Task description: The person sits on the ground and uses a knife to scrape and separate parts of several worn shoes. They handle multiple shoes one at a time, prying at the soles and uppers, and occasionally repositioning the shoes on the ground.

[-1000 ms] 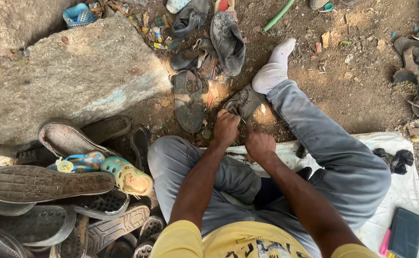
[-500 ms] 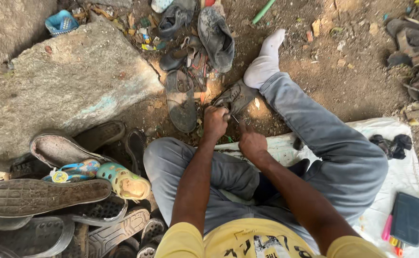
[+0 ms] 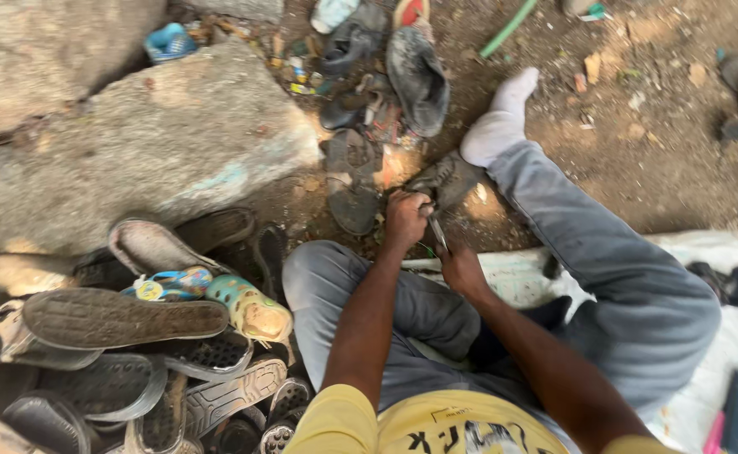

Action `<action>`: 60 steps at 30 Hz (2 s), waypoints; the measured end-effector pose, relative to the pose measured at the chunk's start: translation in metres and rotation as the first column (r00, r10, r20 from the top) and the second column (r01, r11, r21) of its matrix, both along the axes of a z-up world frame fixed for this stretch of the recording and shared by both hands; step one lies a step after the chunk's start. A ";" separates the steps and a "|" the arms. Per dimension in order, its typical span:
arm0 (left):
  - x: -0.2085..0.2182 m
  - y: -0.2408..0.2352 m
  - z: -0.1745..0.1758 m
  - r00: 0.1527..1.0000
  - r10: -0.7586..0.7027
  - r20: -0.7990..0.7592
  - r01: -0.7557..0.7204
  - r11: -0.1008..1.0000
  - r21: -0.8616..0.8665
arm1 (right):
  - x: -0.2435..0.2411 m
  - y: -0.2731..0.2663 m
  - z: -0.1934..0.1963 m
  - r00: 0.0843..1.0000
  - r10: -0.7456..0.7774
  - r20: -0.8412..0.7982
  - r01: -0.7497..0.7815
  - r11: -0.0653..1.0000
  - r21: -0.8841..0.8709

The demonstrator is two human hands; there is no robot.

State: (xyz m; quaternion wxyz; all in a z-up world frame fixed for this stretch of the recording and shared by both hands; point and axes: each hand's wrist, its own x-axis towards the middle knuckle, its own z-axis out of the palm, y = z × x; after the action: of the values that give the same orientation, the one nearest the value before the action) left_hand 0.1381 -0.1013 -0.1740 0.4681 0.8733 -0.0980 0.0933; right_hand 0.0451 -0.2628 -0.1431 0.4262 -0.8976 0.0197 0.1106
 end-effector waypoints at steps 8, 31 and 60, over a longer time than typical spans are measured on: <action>-0.007 -0.002 -0.004 0.997 -0.019 0.071 0.019 1.000 -0.002 | 0.013 0.020 -0.047 0.978 -0.170 -0.118 0.174 0.984 0.025; -0.029 -0.067 -0.017 0.877 -0.185 -0.443 -0.207 0.686 -0.697 | -0.053 0.002 -0.009 0.975 -0.216 -0.060 0.211 0.974 -0.077; -0.023 -0.097 -0.028 0.812 -0.388 -0.435 -0.443 0.074 -0.893 | -0.092 0.042 -0.023 0.870 -0.397 -0.293 0.446 0.886 0.124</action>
State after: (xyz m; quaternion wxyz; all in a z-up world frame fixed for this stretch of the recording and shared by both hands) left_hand 0.1149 -0.1980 -0.2016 0.9337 0.2939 0.1595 -0.1282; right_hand -0.0468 -0.2210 -0.1656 0.5164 -0.8049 0.2608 0.1321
